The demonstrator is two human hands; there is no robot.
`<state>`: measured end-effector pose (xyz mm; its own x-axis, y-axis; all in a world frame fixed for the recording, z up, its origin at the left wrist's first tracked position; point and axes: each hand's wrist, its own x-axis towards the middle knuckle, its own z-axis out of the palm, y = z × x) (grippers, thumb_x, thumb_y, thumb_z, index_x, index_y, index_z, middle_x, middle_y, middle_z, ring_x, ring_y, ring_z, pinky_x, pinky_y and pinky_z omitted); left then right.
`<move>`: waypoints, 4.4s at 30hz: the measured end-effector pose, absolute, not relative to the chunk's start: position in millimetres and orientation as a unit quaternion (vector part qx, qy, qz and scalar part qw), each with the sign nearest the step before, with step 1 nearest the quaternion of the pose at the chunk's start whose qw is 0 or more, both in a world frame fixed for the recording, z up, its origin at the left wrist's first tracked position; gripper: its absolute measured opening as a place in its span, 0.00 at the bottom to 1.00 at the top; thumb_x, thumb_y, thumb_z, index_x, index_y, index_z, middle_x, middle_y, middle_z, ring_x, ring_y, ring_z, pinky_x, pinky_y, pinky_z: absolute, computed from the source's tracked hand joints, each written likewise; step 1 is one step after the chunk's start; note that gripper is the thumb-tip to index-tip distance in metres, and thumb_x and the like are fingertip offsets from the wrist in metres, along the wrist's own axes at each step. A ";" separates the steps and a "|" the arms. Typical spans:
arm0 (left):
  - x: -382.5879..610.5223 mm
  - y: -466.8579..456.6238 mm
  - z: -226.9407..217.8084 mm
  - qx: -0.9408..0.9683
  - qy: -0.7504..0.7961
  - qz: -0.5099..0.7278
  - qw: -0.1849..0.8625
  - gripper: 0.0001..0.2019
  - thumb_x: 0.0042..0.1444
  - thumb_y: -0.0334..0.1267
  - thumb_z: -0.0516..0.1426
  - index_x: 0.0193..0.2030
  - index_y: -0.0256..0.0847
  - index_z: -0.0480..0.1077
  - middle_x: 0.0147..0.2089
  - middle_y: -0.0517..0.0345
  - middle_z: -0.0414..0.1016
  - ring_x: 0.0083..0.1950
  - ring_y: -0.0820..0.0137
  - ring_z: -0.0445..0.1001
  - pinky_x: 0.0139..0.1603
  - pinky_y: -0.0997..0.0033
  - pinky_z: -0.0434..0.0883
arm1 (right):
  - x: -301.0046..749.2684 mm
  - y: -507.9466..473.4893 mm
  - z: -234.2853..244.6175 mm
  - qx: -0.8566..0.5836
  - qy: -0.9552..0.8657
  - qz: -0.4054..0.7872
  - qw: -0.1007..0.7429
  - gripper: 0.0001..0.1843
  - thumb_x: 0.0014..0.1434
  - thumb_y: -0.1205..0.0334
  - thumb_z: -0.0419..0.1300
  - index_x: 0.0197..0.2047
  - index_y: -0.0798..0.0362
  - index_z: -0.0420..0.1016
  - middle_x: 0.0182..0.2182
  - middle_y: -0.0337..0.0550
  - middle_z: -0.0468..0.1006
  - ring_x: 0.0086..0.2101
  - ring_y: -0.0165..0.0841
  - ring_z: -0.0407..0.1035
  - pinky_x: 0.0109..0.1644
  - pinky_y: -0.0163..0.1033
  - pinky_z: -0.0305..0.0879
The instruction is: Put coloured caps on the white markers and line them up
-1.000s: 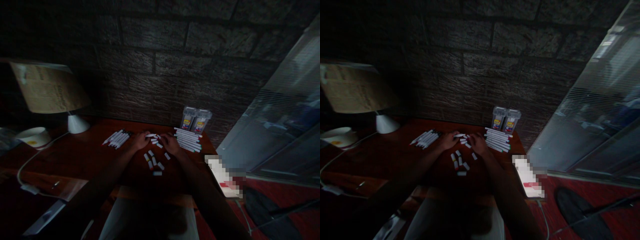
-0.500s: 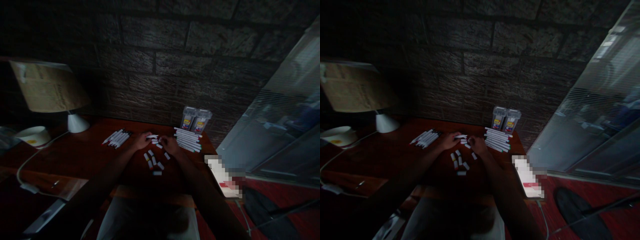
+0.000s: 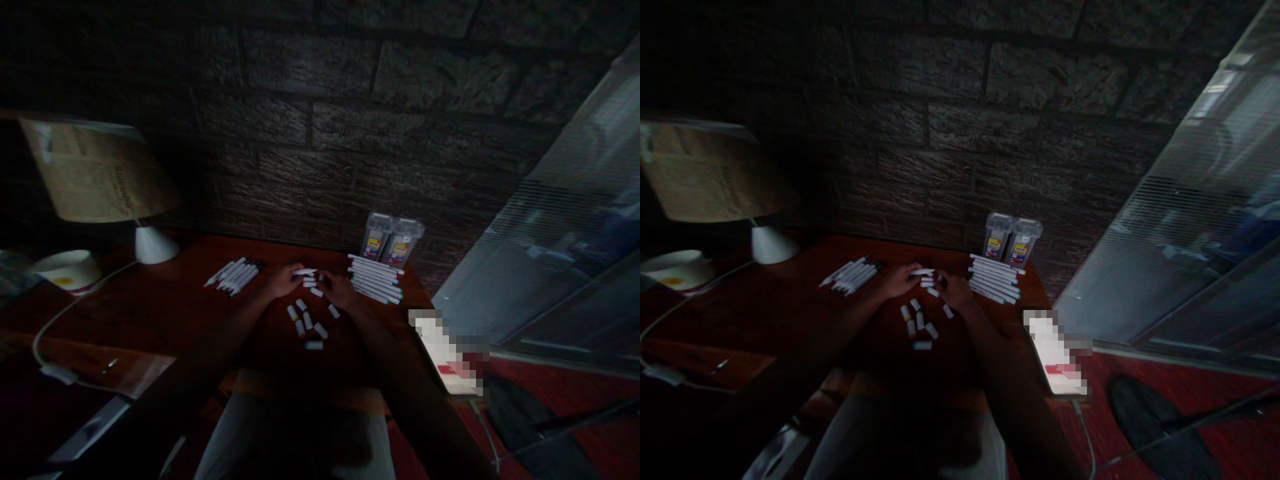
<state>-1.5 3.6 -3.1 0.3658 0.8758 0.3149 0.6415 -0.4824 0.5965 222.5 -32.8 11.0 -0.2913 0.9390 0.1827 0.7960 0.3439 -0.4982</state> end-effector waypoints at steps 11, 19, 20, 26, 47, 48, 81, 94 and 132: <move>-0.1 0.9 0.2 0.801 0.473 0.310 0.196 0.09 0.59 0.31 0.56 0.43 0.41 0.77 0.44 0.57 0.84 0.47 0.65 0.81 0.54 0.69 0.74 | 223.6 -29.2 6.4 -0.523 -0.777 0.170 0.305 0.09 0.63 0.64 0.61 0.45 0.47 0.82 0.42 0.41 0.84 0.43 0.36 0.77 0.53 0.39 0.70; 1.2 -2.6 2.8 0.807 0.463 0.311 0.195 0.10 0.59 0.32 0.55 0.44 0.41 0.76 0.45 0.57 0.84 0.48 0.65 0.81 0.55 0.69 0.73 | 228.2 -25.9 6.7 -0.551 -0.700 0.175 0.420 0.20 0.58 0.67 0.57 0.54 0.53 0.75 0.43 0.46 0.81 0.41 0.37 0.75 0.53 0.42 0.72; 1.3 -2.8 3.4 0.807 0.464 0.311 0.194 0.10 0.59 0.32 0.55 0.44 0.41 0.76 0.45 0.56 0.83 0.48 0.65 0.81 0.55 0.69 0.73 | 228.2 -25.6 5.7 -0.548 -0.692 0.184 0.432 0.21 0.57 0.67 0.58 0.54 0.52 0.74 0.40 0.44 0.80 0.38 0.36 0.74 0.50 0.41 0.72; 1.6 -1.6 3.0 0.808 0.456 0.318 0.195 0.10 0.58 0.33 0.56 0.44 0.41 0.76 0.45 0.56 0.83 0.48 0.64 0.80 0.54 0.68 0.74 | 223.3 -24.8 1.2 -0.516 -0.639 0.245 0.515 0.18 0.61 0.57 0.61 0.55 0.47 0.70 0.37 0.39 0.81 0.33 0.34 0.76 0.39 0.40 0.74; 0.2 -3.6 3.6 0.824 0.429 0.313 0.198 0.11 0.58 0.35 0.56 0.44 0.40 0.77 0.45 0.55 0.84 0.48 0.63 0.81 0.55 0.66 0.74 | 218.5 -33.0 10.7 -0.475 -0.642 0.301 0.521 0.14 0.64 0.49 0.62 0.46 0.49 0.77 0.38 0.42 0.85 0.34 0.34 0.81 0.42 0.38 0.77; 0.5 -4.1 3.8 0.825 0.426 0.313 0.199 0.11 0.58 0.35 0.55 0.44 0.40 0.77 0.45 0.55 0.84 0.48 0.63 0.81 0.54 0.66 0.74 | 218.5 -33.6 11.4 -0.476 -0.647 0.296 0.517 0.14 0.64 0.49 0.62 0.45 0.49 0.77 0.38 0.42 0.85 0.34 0.34 0.81 0.42 0.38 0.76; 3.5 -5.8 4.5 0.814 0.430 0.333 0.205 0.11 0.58 0.35 0.56 0.44 0.41 0.78 0.44 0.57 0.84 0.47 0.64 0.81 0.54 0.68 0.74 | 243.5 -33.2 16.3 -0.506 -0.755 0.241 0.339 0.06 0.52 0.59 0.74 0.33 0.48 0.84 0.32 0.38 0.86 0.35 0.36 0.81 0.41 0.38 0.74; 3.1 -6.6 6.7 0.819 0.421 0.326 0.214 0.10 0.58 0.36 0.55 0.43 0.40 0.77 0.43 0.57 0.84 0.46 0.65 0.81 0.52 0.69 0.74 | 236.5 -34.3 17.5 -0.512 -0.734 0.256 0.365 0.04 0.61 0.63 0.67 0.36 0.46 0.84 0.34 0.37 0.87 0.26 0.33 0.79 0.37 0.38 0.74; 17.0 -25.6 15.4 0.852 0.374 0.339 0.137 0.15 0.68 0.40 0.53 0.55 0.42 0.76 0.55 0.52 0.82 0.55 0.62 0.81 0.60 0.66 0.73 | 216.5 -34.6 15.6 -0.439 -0.617 0.334 0.562 0.14 0.53 0.52 0.71 0.37 0.50 0.77 0.37 0.42 0.83 0.39 0.35 0.78 0.46 0.39 0.74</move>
